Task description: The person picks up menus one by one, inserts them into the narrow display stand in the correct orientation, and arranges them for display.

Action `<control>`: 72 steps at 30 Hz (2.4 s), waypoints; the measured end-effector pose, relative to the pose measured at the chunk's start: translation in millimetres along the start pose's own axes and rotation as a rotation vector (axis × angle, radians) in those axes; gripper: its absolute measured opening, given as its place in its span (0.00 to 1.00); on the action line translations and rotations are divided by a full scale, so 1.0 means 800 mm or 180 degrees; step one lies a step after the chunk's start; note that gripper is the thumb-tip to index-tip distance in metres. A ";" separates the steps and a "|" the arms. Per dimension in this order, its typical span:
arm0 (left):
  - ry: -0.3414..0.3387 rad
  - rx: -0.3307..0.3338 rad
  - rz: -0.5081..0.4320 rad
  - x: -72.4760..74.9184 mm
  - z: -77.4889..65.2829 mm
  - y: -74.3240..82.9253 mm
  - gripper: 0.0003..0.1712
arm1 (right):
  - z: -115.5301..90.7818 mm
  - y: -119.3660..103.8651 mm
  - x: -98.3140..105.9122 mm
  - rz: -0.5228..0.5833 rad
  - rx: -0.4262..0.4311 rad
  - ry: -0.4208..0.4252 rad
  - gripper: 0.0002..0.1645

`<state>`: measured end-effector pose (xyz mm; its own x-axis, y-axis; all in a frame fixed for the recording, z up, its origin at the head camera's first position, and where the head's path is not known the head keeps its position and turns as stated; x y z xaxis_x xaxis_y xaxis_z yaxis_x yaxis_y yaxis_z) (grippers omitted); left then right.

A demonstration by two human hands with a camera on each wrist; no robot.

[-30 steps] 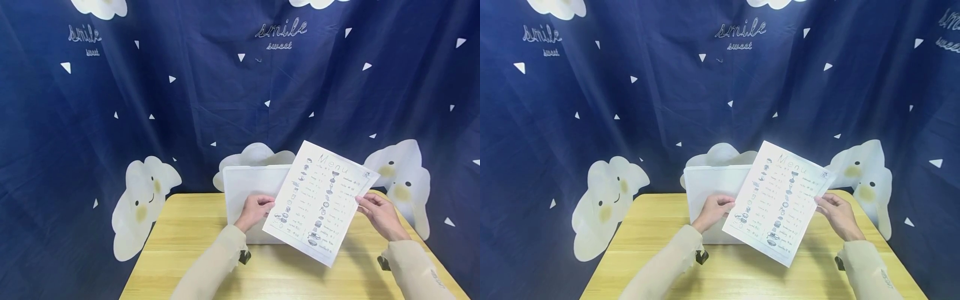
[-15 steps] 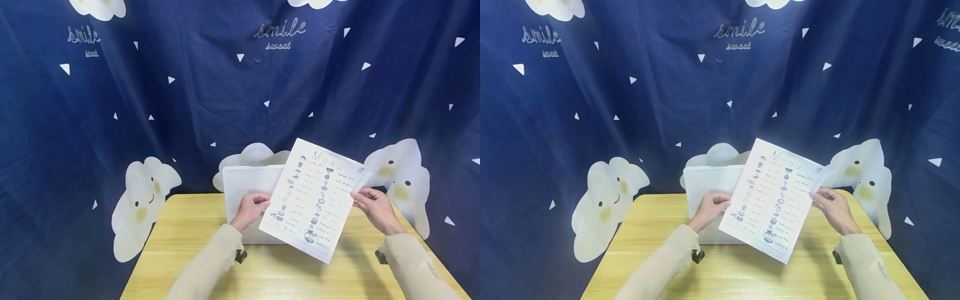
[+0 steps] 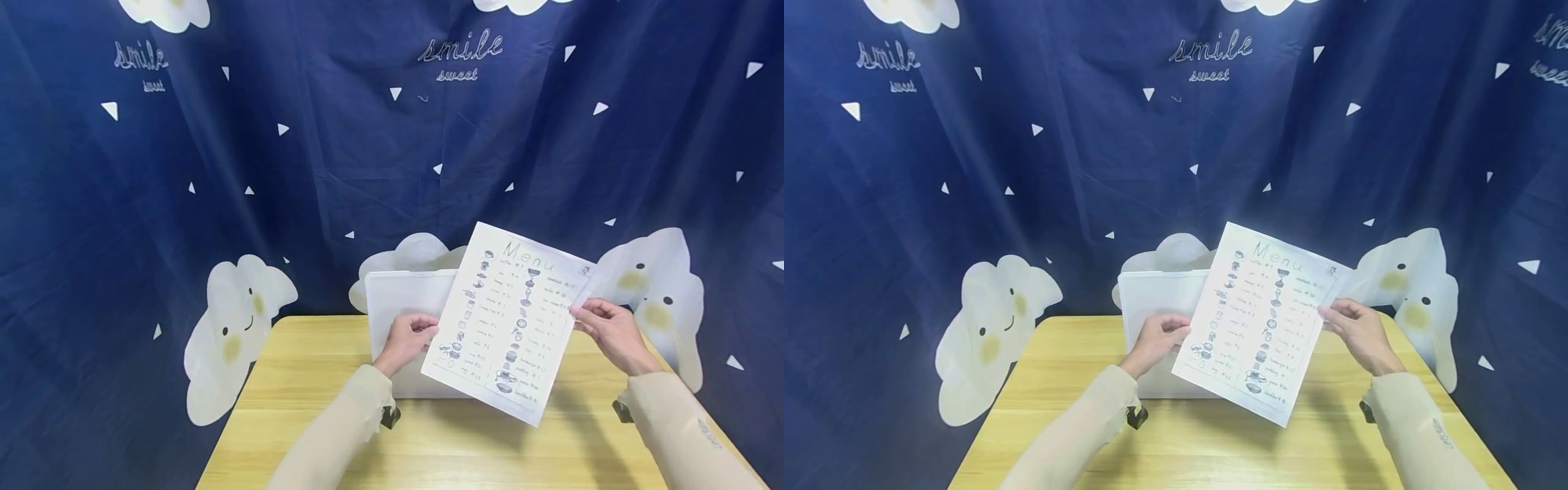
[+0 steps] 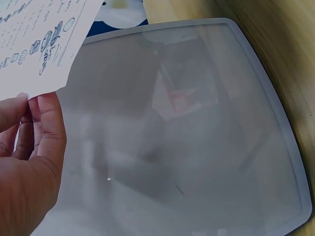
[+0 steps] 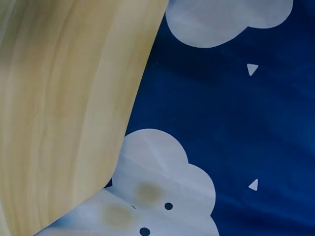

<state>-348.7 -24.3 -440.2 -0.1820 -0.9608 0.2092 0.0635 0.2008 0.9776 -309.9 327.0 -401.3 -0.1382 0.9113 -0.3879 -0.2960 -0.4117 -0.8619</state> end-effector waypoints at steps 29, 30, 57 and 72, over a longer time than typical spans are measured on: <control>0.0099 -0.0080 0.0089 0.033 0.008 0.016 0.07 | 0.035 -0.009 -0.029 -0.0451 -0.0138 -0.0055 0.09; 0.0104 -0.0090 0.0096 0.035 0.008 0.017 0.07 | 0.036 -0.009 -0.030 -0.0461 -0.0144 -0.0064 0.08; 0.0366 -0.0224 0.0366 0.076 0.016 0.041 0.08 | 0.058 -0.001 -0.059 -0.0724 -0.0116 -0.0144 0.10; 0.0419 -0.0250 0.0343 0.090 0.020 0.056 0.06 | 0.071 -0.008 -0.068 -0.1033 -0.0056 -0.0167 0.06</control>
<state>-374.6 -81.6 -380.5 -0.0403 -0.9523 0.3025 0.1531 0.2933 0.9437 -354.2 279.6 -356.3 -0.0879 0.9933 -0.0750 -0.3162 -0.0993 -0.9435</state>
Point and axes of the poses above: each hand's wrist, its own z-axis towards the middle knuckle, its own x-axis out of the back of the hand, y = z × x, the point moved 8 cm from there along z, towards the middle knuckle, and after that the axes turned 3 degrees about x, right-handed, at the moved point
